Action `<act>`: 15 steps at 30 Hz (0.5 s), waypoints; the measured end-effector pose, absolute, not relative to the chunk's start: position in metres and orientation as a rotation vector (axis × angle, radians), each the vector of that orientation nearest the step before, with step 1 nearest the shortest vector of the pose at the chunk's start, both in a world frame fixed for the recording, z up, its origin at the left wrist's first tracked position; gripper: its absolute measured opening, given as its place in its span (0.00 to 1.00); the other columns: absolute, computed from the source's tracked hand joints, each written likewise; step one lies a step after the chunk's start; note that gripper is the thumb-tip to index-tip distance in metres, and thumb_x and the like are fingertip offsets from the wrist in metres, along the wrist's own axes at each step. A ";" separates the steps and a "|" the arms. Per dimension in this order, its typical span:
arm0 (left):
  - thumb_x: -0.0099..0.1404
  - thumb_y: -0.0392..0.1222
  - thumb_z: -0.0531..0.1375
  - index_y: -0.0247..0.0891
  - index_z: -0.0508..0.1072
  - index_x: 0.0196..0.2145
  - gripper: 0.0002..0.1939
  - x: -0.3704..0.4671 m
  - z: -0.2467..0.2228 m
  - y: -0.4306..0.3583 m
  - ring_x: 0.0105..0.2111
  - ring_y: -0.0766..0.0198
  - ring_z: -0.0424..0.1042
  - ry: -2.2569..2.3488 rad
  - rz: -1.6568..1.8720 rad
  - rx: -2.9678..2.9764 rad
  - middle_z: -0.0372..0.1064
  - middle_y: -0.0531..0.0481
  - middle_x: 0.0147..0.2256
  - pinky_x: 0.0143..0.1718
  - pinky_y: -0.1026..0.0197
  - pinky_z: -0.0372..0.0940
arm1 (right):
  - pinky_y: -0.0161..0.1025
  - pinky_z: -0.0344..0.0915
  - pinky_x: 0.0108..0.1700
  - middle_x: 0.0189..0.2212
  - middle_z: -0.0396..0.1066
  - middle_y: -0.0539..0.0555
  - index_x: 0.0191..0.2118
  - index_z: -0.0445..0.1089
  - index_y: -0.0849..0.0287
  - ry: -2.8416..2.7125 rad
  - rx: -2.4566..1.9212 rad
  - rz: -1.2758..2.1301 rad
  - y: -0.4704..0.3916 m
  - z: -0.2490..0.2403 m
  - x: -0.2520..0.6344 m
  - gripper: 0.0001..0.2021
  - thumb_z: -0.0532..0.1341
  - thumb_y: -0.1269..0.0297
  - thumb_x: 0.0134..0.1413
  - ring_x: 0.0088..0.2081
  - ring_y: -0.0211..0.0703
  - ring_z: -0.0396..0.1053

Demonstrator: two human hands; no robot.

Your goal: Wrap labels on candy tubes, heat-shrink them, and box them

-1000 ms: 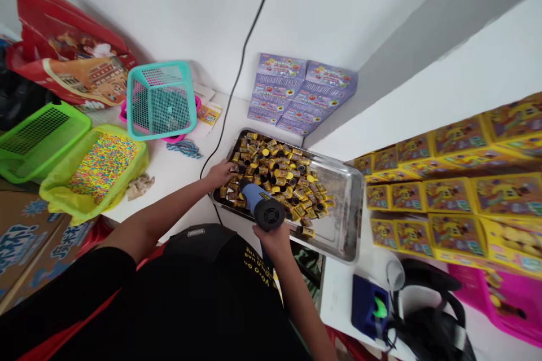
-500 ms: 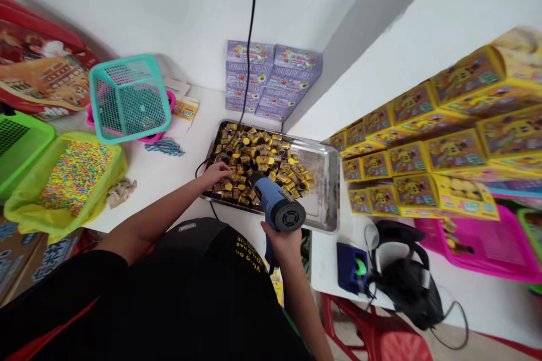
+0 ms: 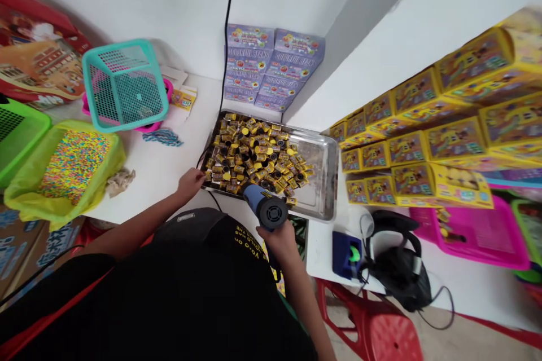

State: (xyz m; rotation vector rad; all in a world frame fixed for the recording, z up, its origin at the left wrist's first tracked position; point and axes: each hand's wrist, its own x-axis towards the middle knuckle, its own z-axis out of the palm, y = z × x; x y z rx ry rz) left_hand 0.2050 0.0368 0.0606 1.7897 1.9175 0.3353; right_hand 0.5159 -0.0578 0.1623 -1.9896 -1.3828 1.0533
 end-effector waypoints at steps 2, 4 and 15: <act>0.66 0.43 0.57 0.40 0.73 0.35 0.07 0.189 0.052 0.021 0.40 0.61 0.70 1.997 0.327 1.754 0.70 0.47 0.38 0.43 0.62 0.63 | 0.45 0.70 0.37 0.27 0.75 0.52 0.28 0.71 0.56 -1.388 -1.959 1.088 -0.060 0.158 0.516 0.15 0.66 0.56 0.28 0.32 0.50 0.72; 0.66 0.42 0.57 0.39 0.73 0.37 0.07 0.176 0.044 0.008 0.40 0.61 0.70 2.064 0.330 1.693 0.70 0.46 0.38 0.42 0.62 0.63 | 0.46 0.71 0.39 0.29 0.76 0.53 0.31 0.72 0.58 -1.378 -1.932 1.144 -0.060 0.155 0.517 0.17 0.66 0.56 0.29 0.33 0.51 0.73; 0.70 0.51 0.53 0.39 0.72 0.41 0.14 0.155 0.024 0.000 0.40 0.61 0.71 2.129 0.256 1.476 0.72 0.47 0.40 0.40 0.61 0.62 | 0.52 0.71 0.46 0.37 0.77 0.58 0.41 0.74 0.59 -1.361 -1.892 1.110 -0.059 0.164 0.527 0.24 0.70 0.56 0.32 0.41 0.57 0.74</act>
